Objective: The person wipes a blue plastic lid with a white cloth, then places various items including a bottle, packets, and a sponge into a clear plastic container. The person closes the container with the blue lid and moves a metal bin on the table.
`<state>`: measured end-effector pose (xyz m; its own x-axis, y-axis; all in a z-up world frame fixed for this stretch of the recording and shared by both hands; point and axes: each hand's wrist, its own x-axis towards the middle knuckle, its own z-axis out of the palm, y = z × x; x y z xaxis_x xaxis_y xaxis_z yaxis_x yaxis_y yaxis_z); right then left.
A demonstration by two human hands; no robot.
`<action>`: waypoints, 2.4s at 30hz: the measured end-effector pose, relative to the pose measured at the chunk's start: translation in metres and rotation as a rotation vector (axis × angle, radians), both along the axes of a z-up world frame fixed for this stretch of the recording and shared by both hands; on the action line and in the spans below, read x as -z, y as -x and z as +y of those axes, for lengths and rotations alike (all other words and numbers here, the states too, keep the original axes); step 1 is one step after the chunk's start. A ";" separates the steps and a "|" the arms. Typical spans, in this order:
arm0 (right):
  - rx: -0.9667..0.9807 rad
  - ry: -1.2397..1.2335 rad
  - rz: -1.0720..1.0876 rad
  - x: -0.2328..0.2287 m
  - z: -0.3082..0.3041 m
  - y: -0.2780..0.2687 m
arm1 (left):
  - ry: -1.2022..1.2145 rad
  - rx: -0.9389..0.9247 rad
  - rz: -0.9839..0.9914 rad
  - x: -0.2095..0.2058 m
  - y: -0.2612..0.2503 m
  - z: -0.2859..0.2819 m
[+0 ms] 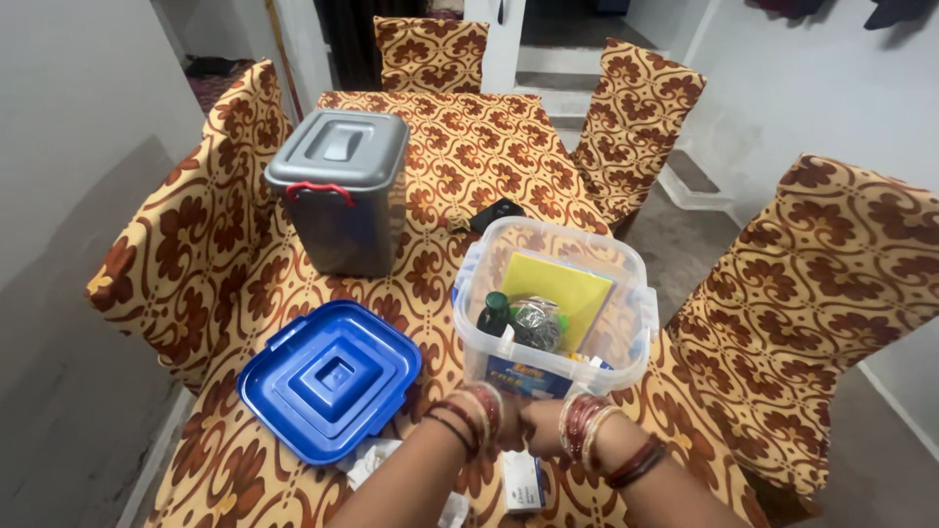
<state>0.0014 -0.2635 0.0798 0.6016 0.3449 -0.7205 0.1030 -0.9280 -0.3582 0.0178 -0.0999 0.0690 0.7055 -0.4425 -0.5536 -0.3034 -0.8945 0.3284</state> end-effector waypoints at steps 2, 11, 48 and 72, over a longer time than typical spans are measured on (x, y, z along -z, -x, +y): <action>-0.137 -0.078 -0.148 0.046 -0.004 0.001 | 0.044 -0.036 0.061 0.032 0.004 -0.006; 0.076 -0.270 -0.020 0.125 -0.011 0.001 | 0.268 -0.363 0.364 0.113 0.020 -0.017; 0.186 -0.108 -0.835 -0.177 0.075 0.052 | 0.011 -0.055 -0.194 -0.153 -0.013 0.066; 0.291 -0.349 -0.881 -0.122 -0.030 -0.038 | 0.297 -0.529 -0.280 -0.106 -0.062 -0.056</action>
